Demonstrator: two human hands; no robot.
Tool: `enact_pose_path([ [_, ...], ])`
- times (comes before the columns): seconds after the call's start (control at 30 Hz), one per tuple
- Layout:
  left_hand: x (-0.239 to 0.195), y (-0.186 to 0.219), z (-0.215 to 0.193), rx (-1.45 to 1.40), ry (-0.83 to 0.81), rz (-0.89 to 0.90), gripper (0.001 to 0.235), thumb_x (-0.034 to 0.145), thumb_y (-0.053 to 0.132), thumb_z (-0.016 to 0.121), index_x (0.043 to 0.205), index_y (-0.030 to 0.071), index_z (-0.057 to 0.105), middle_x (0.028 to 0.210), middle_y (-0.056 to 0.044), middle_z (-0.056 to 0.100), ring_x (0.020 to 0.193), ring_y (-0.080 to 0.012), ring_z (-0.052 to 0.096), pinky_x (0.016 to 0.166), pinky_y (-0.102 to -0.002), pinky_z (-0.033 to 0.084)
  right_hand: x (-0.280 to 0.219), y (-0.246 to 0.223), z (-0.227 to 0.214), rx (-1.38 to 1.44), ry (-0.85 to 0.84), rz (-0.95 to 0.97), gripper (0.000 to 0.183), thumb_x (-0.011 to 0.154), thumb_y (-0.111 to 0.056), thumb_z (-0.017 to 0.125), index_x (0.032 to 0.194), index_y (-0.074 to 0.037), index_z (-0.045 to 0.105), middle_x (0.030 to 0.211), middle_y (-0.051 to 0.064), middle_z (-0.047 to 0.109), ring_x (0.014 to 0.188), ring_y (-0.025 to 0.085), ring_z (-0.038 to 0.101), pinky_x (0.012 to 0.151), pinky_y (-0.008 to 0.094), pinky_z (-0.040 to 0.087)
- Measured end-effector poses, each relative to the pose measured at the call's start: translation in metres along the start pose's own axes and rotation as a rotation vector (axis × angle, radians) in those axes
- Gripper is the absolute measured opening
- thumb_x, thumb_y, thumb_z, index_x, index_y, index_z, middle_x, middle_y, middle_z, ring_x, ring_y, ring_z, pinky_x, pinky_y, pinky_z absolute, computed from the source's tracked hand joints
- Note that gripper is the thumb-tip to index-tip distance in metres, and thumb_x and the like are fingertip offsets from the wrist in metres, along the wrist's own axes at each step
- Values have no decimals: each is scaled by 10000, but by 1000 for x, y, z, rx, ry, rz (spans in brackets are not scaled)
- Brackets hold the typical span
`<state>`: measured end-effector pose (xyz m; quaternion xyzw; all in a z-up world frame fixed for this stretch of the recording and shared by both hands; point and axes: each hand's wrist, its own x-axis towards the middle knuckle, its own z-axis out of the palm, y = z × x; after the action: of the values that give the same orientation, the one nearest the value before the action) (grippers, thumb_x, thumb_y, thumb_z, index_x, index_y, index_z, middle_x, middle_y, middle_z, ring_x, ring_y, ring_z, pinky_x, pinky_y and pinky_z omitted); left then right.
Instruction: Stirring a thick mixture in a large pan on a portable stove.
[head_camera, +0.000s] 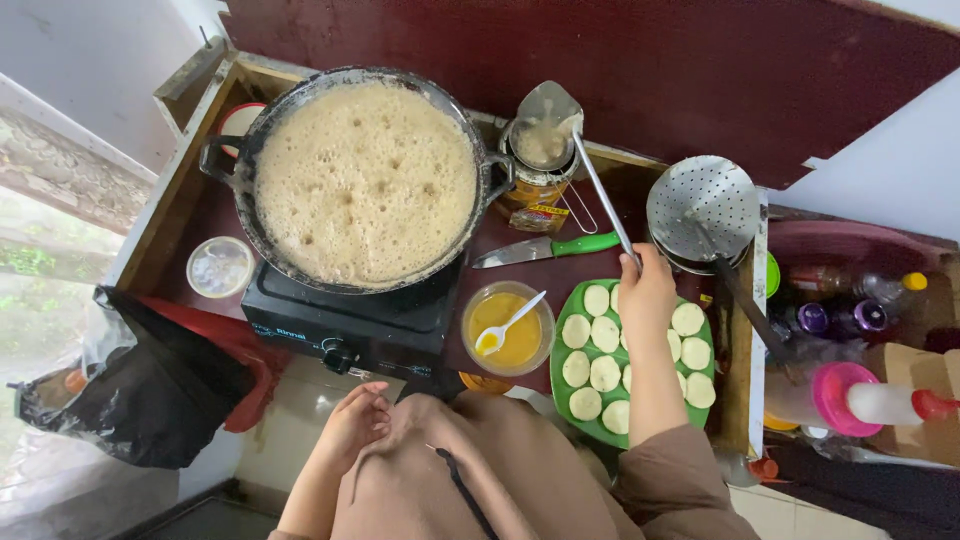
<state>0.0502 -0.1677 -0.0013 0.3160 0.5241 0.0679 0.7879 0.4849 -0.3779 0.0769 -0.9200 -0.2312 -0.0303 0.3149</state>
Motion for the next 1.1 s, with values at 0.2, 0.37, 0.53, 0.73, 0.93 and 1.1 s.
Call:
enact_pose_path([
  [0.2, -6, 3, 3, 4, 55, 25, 252, 1022, 166, 544, 1235, 84, 650, 853, -68, 601, 705, -201, 579, 681, -370, 505, -4, -3, 5, 34, 28, -35, 121, 1049, -172, 604, 1150, -137, 661, 950, 116, 621, 893, 363, 614, 717, 515, 467],
  [0.37, -22, 15, 12, 3, 96, 22, 226, 1037, 163, 543, 1212, 75, 655, 857, -86, 592, 729, -219, 565, 693, -374, 492, -8, 3, 19, -31, -3, 32, 156, 1055, -227, 575, 1182, -180, 652, 991, 87, 630, 939, 344, 614, 698, 519, 477],
  [0.53, -18, 12, 0, -1, 107, 29, 262, 1044, 165, 516, 1251, 84, 657, 876, -83, 609, 723, -220, 574, 696, -381, 494, -8, 20, 29, 16, 129, -116, 145, 1045, -176, 615, 1170, -120, 662, 983, 115, 633, 929, 366, 599, 752, 511, 473],
  [0.73, -19, 26, -13, -5, 54, 37, 225, 1028, 154, 518, 1193, 85, 654, 836, -65, 571, 694, -220, 548, 650, -376, 462, -10, 6, 25, 0, 98, -63, 180, 1053, -184, 590, 1191, -87, 652, 991, 145, 649, 920, 402, 609, 753, 533, 465],
  [0.93, -3, 36, -39, 2, -24, 20, 179, 1033, 199, 549, 1142, 138, 676, 812, -24, 554, 703, -175, 531, 651, -346, 456, -4, -20, 8, 149, -28, 141, 197, 1030, -277, 621, 1115, -121, 706, 881, 59, 722, 804, 232, 649, 782, 401, 477],
  [1.1, -28, 70, -40, 89, -107, -12, 213, 1010, 155, 538, 1144, 118, 699, 839, -47, 593, 712, -185, 596, 649, -339, 488, -16, -134, -61, 314, -203, 373, 163, 1087, -157, 551, 1157, -99, 687, 767, 11, 574, 611, 110, 470, 521, 258, 339],
])
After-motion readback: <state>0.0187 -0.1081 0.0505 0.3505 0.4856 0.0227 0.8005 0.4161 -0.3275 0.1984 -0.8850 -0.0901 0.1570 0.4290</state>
